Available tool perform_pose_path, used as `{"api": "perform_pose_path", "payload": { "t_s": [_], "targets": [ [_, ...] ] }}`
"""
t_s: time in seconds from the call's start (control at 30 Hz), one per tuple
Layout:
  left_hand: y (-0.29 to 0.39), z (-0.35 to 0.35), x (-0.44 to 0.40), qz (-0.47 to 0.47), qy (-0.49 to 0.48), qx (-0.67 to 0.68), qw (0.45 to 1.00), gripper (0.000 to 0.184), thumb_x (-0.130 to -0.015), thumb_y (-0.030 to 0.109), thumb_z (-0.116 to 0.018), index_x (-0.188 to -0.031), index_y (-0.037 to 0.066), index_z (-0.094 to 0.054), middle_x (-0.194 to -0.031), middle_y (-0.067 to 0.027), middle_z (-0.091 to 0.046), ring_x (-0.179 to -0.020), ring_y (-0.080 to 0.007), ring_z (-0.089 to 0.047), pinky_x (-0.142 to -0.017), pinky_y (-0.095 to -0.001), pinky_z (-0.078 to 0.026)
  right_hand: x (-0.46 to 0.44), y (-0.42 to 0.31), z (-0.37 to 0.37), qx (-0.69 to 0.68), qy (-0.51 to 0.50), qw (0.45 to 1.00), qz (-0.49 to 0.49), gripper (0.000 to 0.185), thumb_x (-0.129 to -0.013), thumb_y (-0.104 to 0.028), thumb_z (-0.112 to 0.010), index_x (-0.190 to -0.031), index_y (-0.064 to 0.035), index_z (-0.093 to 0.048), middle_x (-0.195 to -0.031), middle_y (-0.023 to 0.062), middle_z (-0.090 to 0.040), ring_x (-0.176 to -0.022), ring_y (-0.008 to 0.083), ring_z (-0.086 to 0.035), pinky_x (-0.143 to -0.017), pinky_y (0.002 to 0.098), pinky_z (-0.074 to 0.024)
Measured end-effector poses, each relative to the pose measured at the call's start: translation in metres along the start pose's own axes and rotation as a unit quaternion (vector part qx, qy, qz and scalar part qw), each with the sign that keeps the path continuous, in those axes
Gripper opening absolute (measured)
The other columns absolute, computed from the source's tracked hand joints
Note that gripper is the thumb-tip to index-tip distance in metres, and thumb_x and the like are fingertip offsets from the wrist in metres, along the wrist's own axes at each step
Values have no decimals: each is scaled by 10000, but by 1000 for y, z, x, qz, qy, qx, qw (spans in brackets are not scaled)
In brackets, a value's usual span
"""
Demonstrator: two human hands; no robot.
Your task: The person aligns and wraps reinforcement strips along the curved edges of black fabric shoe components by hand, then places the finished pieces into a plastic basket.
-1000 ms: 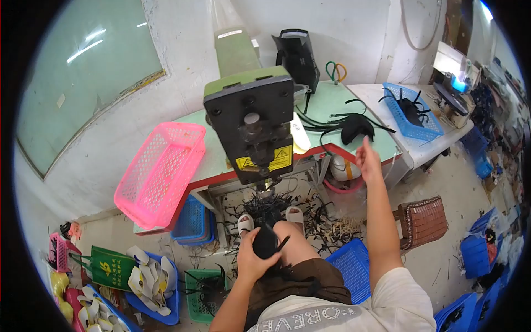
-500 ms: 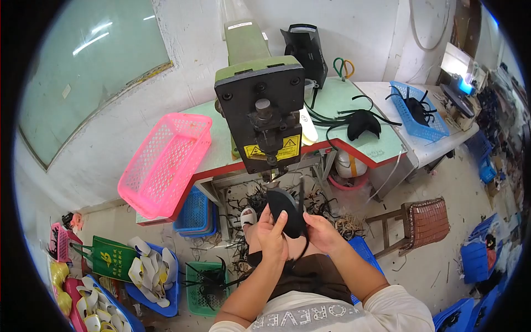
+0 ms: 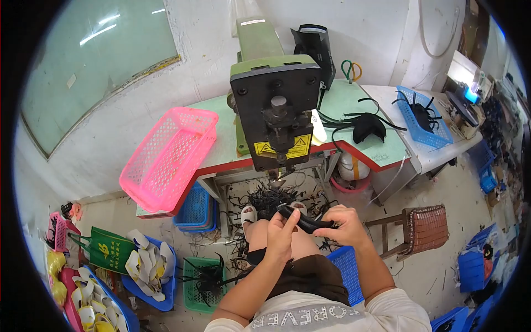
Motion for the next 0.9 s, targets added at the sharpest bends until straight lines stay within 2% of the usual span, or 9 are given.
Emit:
{"api": "perform_pose_path", "payload": {
  "t_s": [0.23, 0.3, 0.43, 0.53, 0.6, 0.63, 0.7, 0.8, 0.9],
  "targets": [
    [17, -17, 17, -22, -67, 74, 995, 139, -764, 77, -591, -886, 20, -556, -804, -42, -591, -686, -97, -565, -555, -213, -483, 0, -7, 17, -66, 8, 998, 23, 226, -524, -129, -759, -630, -18, -593, -596, 70, -563, -544, 181, -511, -557, 278, -373],
    [23, -24, 22, -23, -88, 118, 989, 140, -755, 34, -574, -891, 6, -557, -832, -71, -596, -699, -122, -583, -580, -247, -518, 2, -4, 21, -131, 29, 991, -25, 233, -522, -87, -765, -650, 1, -592, -638, 62, -575, -562, 142, -510, -554, 253, -377],
    [34, -30, 23, -48, -108, 96, 988, 144, -754, 2, -550, -898, 4, -562, -835, -81, -595, -712, -132, -584, -592, -253, -520, 6, 7, 19, -256, 57, 961, -90, 241, -527, -66, -765, -662, 27, -589, -673, 54, -575, -584, 109, -503, -540, 221, -374],
    [34, -31, 20, 16, -94, 94, 991, 108, -754, 18, -574, -862, 5, -577, -813, -74, -597, -693, -125, -583, -570, -245, -518, 6, 7, 18, -300, 53, 951, -59, 228, -586, -73, -742, -716, 34, -589, -699, 33, -572, -602, 79, -494, -531, 199, -361],
    [34, -27, 17, -39, -86, 53, 994, 91, -752, 53, -605, -830, 8, -589, -779, -57, -598, -659, -105, -576, -541, -234, -513, 14, 30, 12, -391, 77, 907, -137, 238, -642, -92, -717, -801, 34, -591, -707, 21, -573, -616, 68, -491, -552, 187, -366],
    [34, -29, 16, -41, -86, 53, 994, 91, -752, 53, -605, -830, 8, -589, -779, -57, -598, -659, -105, -576, -541, -234, -513, 15, 32, 12, -392, 77, 907, -135, 238, -642, -92, -717, -801, 34, -591, -707, 21, -573, -616, 68, -491, -552, 187, -366],
    [42, -29, 15, -83, -36, 82, 993, 98, -750, 87, -626, -801, 11, -594, -727, -36, -589, -616, -81, -555, -515, -219, -505, 19, 41, 3, -473, 50, 858, -196, 303, -691, -178, -696, -859, 43, -574, -807, 60, -584, -710, 85, -519, -652, 209, -403],
    [51, -35, 10, -109, -49, 44, 992, 69, -770, 93, -601, -758, 26, -587, -667, -40, -580, -597, -109, -569, -514, -239, -499, 13, 45, 0, -515, 113, 840, -130, 218, -685, -112, -693, -829, 17, -590, -761, 24, -594, -659, 65, -514, -595, 185, -399],
    [55, -37, 1, -126, -36, -1, 991, 88, -769, 109, -608, -744, 27, -589, -628, -29, -558, -541, -102, -546, -483, -234, -492, 8, 49, -3, -531, 179, 823, -91, 176, -698, -95, -678, -811, 6, -588, -790, 42, -607, -689, 78, -541, -629, 186, -417]
  ]
}}
Point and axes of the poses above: each hand's wrist, its own x-axis away from the middle knuckle, its own z-axis out of the back of the hand, y = z × x, the point moved 6 cm from there along -x, towards the middle knuckle
